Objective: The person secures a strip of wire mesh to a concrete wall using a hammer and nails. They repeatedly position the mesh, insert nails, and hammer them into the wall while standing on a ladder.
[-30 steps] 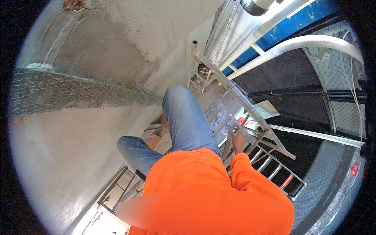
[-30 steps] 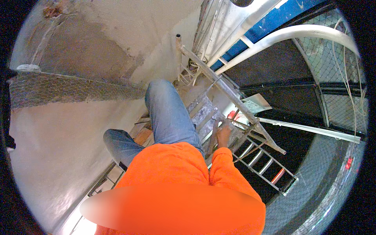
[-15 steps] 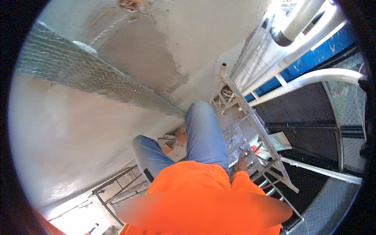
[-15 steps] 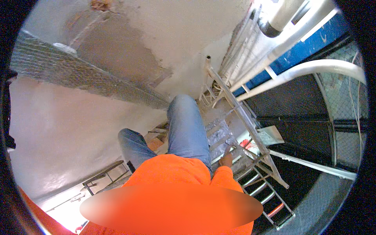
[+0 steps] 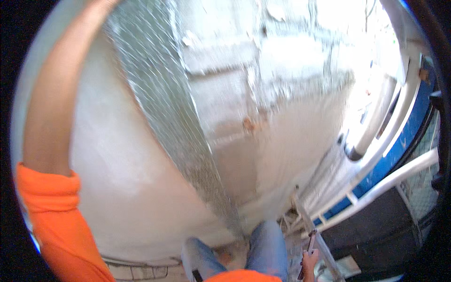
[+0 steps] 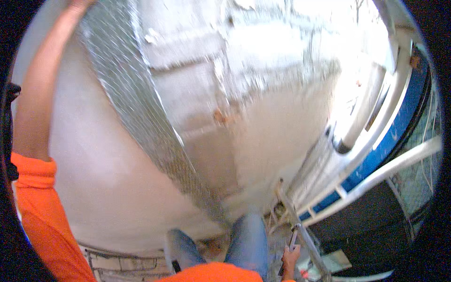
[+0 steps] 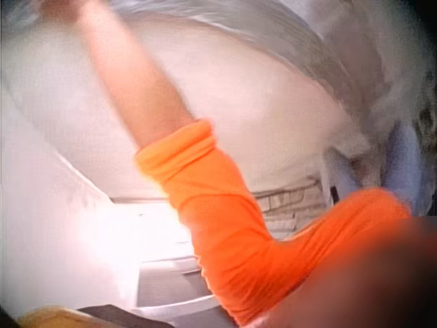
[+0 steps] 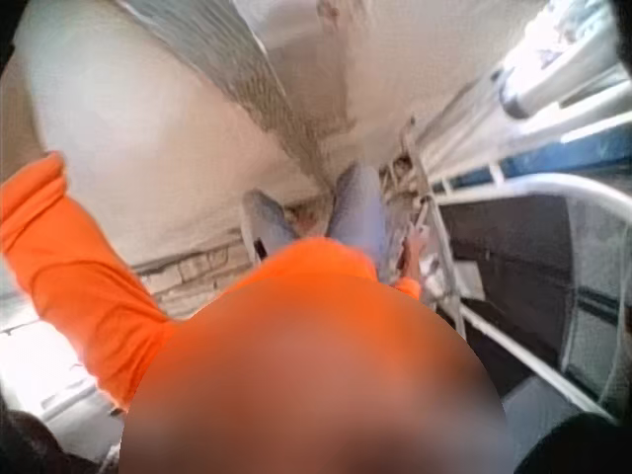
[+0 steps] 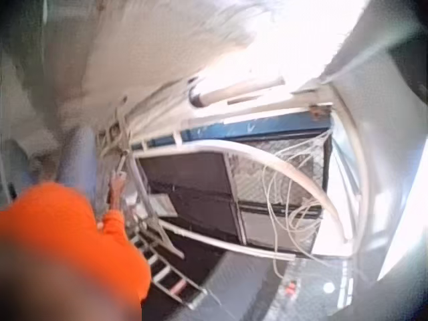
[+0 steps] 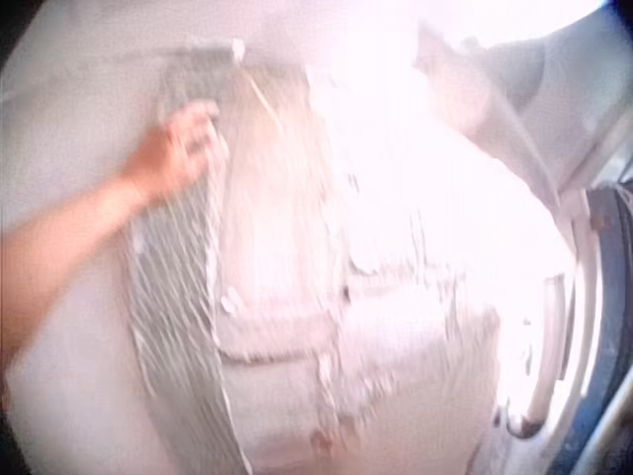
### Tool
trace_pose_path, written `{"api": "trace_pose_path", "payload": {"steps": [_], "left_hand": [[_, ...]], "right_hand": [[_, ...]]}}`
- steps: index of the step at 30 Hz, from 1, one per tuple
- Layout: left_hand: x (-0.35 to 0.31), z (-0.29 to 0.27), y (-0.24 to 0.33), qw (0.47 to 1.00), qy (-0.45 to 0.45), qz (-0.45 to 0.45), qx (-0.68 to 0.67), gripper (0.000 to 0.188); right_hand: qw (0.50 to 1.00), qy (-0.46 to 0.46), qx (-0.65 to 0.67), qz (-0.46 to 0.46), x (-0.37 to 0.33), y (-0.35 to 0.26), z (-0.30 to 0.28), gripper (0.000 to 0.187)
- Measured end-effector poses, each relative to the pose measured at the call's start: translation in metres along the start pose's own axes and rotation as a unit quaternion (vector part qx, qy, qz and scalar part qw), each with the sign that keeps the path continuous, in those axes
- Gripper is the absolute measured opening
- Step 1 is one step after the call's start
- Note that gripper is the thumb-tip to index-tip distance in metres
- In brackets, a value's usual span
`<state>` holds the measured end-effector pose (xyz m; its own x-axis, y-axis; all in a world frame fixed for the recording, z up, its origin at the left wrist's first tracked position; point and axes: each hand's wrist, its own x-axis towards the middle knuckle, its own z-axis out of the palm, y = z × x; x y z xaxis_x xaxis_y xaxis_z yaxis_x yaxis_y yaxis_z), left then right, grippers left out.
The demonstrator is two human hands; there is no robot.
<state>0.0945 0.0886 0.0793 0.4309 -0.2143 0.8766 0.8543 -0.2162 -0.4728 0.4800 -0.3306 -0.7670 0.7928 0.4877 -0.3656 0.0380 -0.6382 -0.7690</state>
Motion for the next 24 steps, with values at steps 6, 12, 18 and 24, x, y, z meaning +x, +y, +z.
{"api": "trace_pose_path", "payload": {"steps": [6, 12, 18, 24], "left_hand": [[0.000, -0.017, 0.004, 0.997, -0.001, 0.073, -0.005, 0.028], [0.000, -0.014, 0.002, 0.998, 0.016, 0.055, 0.003, 0.023], [-0.003, -0.009, 0.001, 0.999, 0.015, 0.044, -0.015, 0.023], [-0.004, -0.007, 0.000, 0.999, 0.017, 0.047, -0.014, 0.021]], "right_hand": [[0.868, -0.211, 0.282, -0.351, -0.057, -0.357, 0.007, 0.023], [0.668, -0.130, 0.306, -0.666, -0.196, -0.618, -0.029, 0.031], [0.570, 0.060, 0.318, -0.755, -0.255, -0.737, -0.050, 0.022], [0.571, 0.106, 0.266, -0.769, -0.258, -0.765, -0.041, 0.022]]}}
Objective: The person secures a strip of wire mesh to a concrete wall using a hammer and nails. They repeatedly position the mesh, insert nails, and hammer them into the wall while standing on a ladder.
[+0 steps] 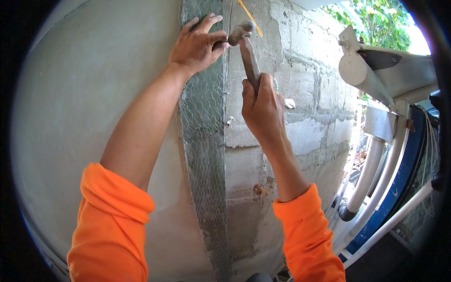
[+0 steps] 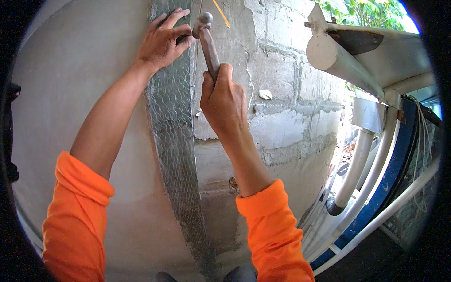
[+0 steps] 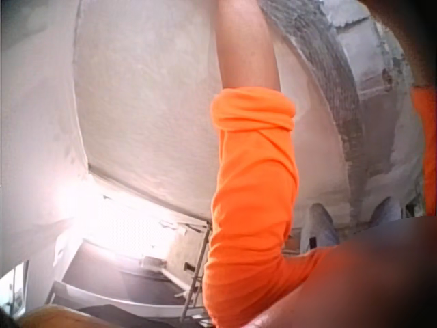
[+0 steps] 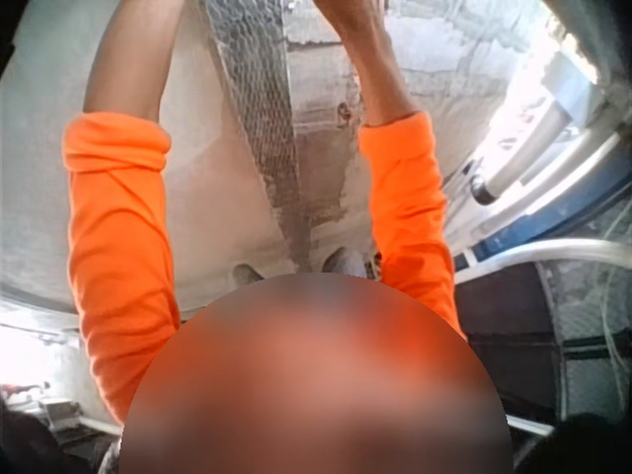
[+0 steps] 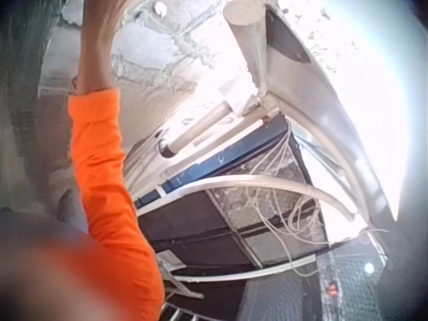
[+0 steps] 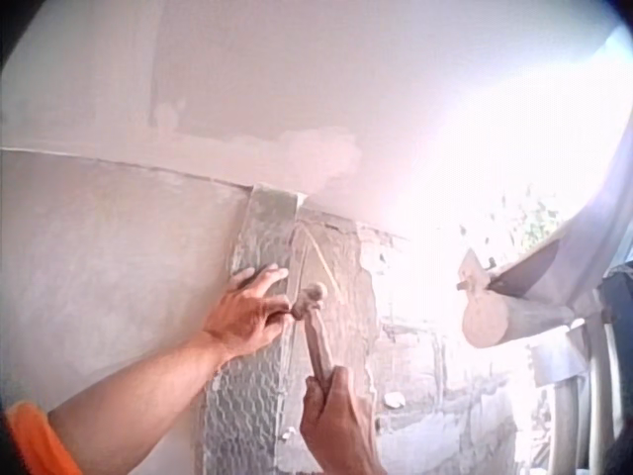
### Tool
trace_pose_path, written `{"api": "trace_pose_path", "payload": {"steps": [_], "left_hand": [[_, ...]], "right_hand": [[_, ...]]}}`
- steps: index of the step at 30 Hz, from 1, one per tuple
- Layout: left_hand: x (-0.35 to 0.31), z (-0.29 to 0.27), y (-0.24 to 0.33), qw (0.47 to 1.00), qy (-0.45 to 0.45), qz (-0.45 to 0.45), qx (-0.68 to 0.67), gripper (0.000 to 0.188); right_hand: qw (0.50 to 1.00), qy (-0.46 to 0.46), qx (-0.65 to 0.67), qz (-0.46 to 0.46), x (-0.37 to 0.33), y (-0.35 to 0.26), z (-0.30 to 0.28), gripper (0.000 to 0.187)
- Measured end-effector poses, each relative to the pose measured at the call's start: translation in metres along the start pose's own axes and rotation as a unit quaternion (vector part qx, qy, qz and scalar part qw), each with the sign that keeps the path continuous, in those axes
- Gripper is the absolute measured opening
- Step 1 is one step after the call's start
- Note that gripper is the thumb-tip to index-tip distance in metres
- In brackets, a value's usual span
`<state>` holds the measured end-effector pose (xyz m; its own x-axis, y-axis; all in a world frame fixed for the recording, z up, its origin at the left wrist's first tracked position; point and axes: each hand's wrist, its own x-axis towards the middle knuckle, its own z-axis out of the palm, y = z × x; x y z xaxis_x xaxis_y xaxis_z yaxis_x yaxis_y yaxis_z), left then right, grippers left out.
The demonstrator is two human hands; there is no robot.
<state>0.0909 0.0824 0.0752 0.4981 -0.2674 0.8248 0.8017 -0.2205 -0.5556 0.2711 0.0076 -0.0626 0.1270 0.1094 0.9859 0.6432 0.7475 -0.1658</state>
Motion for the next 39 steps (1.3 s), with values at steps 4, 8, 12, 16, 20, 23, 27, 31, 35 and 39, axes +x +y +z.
{"api": "trace_pose_path", "payload": {"steps": [4, 8, 12, 16, 20, 23, 27, 31, 35, 39], "left_hand": [[0.001, 0.001, 0.000, 1.000, 0.012, 0.001, -0.012, 0.021], [0.001, 0.000, 0.000, 1.000, -0.001, -0.003, 0.019, 0.025], [-0.001, -0.001, 0.002, 1.000, 0.014, -0.006, 0.002, 0.025], [-0.001, -0.002, 0.003, 1.000, 0.008, -0.017, -0.006, 0.025], [0.000, -0.002, 0.002, 1.000, 0.014, -0.013, 0.006, 0.026], [0.001, -0.002, 0.001, 1.000, 0.010, -0.008, 0.005, 0.026], [0.002, -0.003, 0.000, 1.000, 0.009, -0.004, 0.003, 0.024], [0.002, -0.002, 0.000, 1.000, 0.008, 0.004, 0.012, 0.027], [0.001, -0.003, 0.001, 1.000, 0.003, -0.005, 0.007, 0.026], [0.002, -0.002, 0.001, 1.000, 0.006, 0.001, 0.008, 0.026]], "right_hand": [[0.998, 0.044, 0.025, -0.028, -0.006, 0.010, 0.004, 0.023], [0.998, 0.051, 0.022, -0.040, -0.005, 0.014, 0.009, 0.023], [0.999, 0.000, 0.018, 0.031, -0.003, 0.018, 0.013, 0.023], [0.995, 0.065, 0.080, -0.017, -0.005, 0.019, 0.014, 0.023], [1.000, -0.008, 0.008, 0.027, -0.002, 0.016, 0.015, 0.024], [0.997, 0.041, 0.063, 0.031, -0.002, 0.013, 0.013, 0.025], [0.999, 0.027, 0.041, 0.005, -0.001, 0.009, 0.013, 0.025], [0.997, 0.007, 0.067, 0.047, 0.003, 0.008, 0.014, 0.026], [0.997, 0.033, 0.058, 0.030, 0.003, 0.007, 0.014, 0.027], [0.996, 0.003, 0.050, 0.073, 0.001, 0.006, 0.016, 0.026]]}}
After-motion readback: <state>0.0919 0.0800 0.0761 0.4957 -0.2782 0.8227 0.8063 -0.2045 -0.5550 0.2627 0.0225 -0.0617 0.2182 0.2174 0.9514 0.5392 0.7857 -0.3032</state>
